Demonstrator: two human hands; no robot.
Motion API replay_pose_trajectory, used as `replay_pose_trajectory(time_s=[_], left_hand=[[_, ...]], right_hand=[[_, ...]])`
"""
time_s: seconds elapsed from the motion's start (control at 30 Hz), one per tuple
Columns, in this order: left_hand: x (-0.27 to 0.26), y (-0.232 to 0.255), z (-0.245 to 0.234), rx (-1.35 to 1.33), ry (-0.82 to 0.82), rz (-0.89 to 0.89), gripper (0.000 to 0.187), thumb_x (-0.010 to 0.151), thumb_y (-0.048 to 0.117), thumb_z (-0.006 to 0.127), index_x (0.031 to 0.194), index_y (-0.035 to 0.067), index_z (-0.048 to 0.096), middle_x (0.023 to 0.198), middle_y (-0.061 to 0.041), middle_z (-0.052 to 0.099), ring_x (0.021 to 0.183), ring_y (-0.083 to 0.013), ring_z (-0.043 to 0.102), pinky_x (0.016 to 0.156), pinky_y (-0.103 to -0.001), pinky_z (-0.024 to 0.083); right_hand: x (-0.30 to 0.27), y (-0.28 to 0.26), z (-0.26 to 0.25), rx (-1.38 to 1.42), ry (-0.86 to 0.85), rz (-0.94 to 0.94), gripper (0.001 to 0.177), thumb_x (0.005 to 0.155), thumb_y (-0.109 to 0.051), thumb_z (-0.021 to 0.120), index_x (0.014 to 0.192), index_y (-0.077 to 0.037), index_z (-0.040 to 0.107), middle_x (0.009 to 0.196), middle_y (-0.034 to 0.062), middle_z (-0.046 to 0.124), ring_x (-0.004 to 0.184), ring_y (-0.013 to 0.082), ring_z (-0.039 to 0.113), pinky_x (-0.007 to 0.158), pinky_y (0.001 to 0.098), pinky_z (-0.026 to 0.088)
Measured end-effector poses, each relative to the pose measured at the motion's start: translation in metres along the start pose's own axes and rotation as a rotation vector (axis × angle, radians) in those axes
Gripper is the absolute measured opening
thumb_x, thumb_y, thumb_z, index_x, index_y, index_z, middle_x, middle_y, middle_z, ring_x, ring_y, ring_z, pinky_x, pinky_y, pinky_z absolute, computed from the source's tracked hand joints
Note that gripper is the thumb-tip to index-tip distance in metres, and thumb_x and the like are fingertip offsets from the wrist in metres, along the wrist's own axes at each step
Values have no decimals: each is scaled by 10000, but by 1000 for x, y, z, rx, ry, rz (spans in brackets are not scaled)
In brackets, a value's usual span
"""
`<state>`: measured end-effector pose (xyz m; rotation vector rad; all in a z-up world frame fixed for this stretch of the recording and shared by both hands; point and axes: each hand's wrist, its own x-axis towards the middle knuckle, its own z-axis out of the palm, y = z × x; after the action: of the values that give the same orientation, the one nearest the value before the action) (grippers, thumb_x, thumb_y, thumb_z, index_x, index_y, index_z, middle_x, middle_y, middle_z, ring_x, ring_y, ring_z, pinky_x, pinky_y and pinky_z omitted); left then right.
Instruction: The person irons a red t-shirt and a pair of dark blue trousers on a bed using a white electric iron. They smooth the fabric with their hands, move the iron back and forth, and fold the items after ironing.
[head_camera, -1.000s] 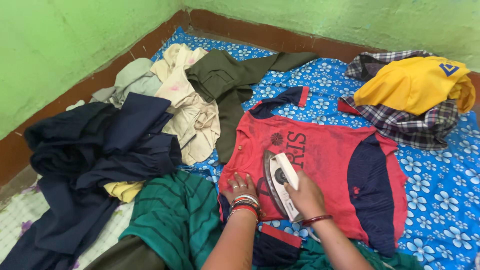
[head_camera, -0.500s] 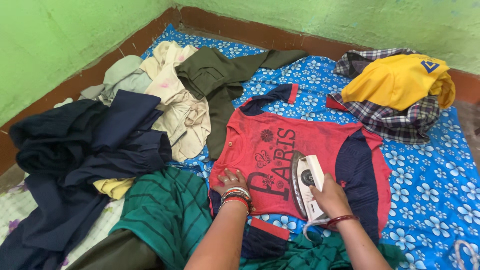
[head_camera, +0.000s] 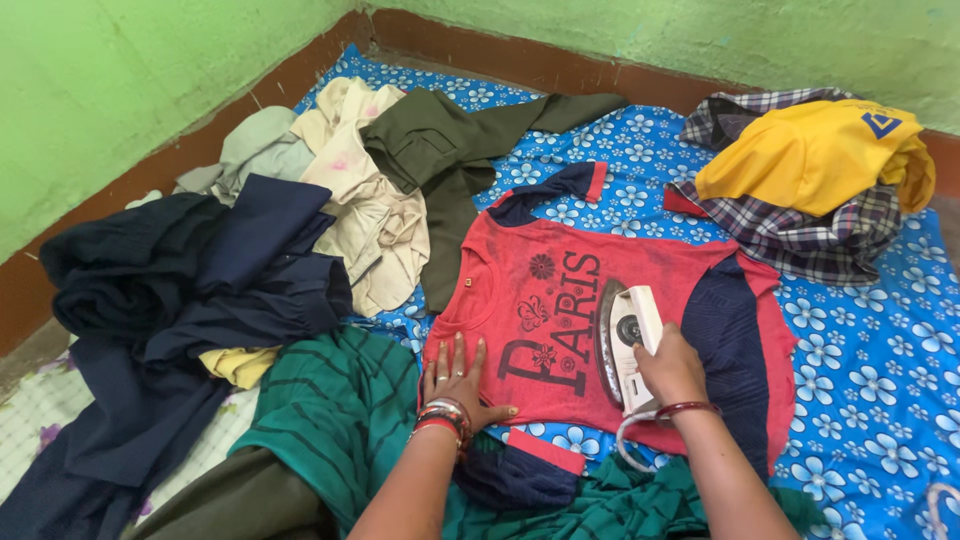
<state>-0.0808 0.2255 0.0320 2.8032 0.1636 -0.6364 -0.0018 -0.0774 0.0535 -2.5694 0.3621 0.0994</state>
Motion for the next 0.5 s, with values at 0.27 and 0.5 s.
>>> replay_pose_trajectory(time_s=[0.27,0.5], left_hand=[[-7,4,2,16,42,-4,1367,656,904,655,1646,291,-61,1721,-98,-164,1587,-332,-137,1256,-514,-48],[-9,5,2,-8,81,-3,1343,655,892,651,1648,296,-29,1726,-92,-144,1587,-343,-109,1255,-510,-38]], right_hand=[[-11,21,3,-2,-52,-86,435,835,-281,776,1142,-14,623,976,253,760,976,414,738,839,495,552],[-22,13,0,67,-8,-86,378,846,-317,765,1069,-22,686,908,224,772,892,386,762,794,483,562]])
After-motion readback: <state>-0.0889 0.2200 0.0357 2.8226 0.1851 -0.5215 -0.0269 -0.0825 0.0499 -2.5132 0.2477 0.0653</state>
